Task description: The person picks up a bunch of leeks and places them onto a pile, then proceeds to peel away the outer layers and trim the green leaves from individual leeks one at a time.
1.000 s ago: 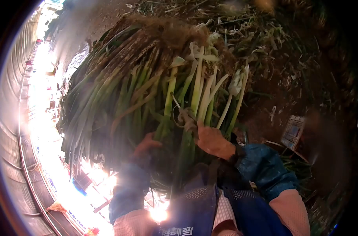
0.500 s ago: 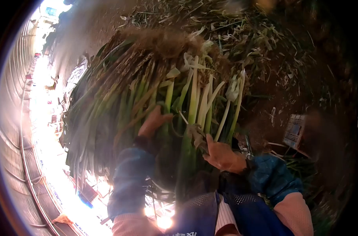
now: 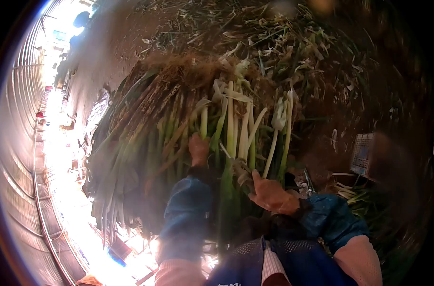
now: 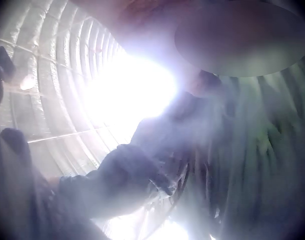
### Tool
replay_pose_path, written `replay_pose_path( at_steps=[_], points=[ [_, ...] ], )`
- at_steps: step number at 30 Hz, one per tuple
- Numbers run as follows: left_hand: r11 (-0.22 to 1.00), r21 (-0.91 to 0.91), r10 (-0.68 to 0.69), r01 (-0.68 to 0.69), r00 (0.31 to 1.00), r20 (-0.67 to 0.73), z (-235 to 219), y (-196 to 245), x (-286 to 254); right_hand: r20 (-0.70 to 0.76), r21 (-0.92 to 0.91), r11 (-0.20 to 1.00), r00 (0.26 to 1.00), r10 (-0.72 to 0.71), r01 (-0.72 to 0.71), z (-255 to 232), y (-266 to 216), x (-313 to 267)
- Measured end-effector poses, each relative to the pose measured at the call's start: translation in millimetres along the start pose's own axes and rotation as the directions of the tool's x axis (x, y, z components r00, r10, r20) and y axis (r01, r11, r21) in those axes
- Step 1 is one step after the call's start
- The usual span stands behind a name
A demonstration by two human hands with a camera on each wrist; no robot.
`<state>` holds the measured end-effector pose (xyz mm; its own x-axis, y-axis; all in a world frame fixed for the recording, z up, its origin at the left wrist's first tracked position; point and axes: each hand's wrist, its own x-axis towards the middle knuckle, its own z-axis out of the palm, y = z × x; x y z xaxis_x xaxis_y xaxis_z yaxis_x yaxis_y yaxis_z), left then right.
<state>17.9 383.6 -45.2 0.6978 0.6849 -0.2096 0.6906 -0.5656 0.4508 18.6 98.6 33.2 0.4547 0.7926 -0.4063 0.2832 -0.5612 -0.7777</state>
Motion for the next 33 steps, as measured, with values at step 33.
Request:
replay_pose_path(
  at_steps=[33],
  points=[
    [0.966, 0.216, -0.203, 0.141, 0.932, 0.300, -63, -21, -148, 0.062, 0.011, 0.999, 0.998, 0.029, -0.030, 11, -21, 34]
  ],
)
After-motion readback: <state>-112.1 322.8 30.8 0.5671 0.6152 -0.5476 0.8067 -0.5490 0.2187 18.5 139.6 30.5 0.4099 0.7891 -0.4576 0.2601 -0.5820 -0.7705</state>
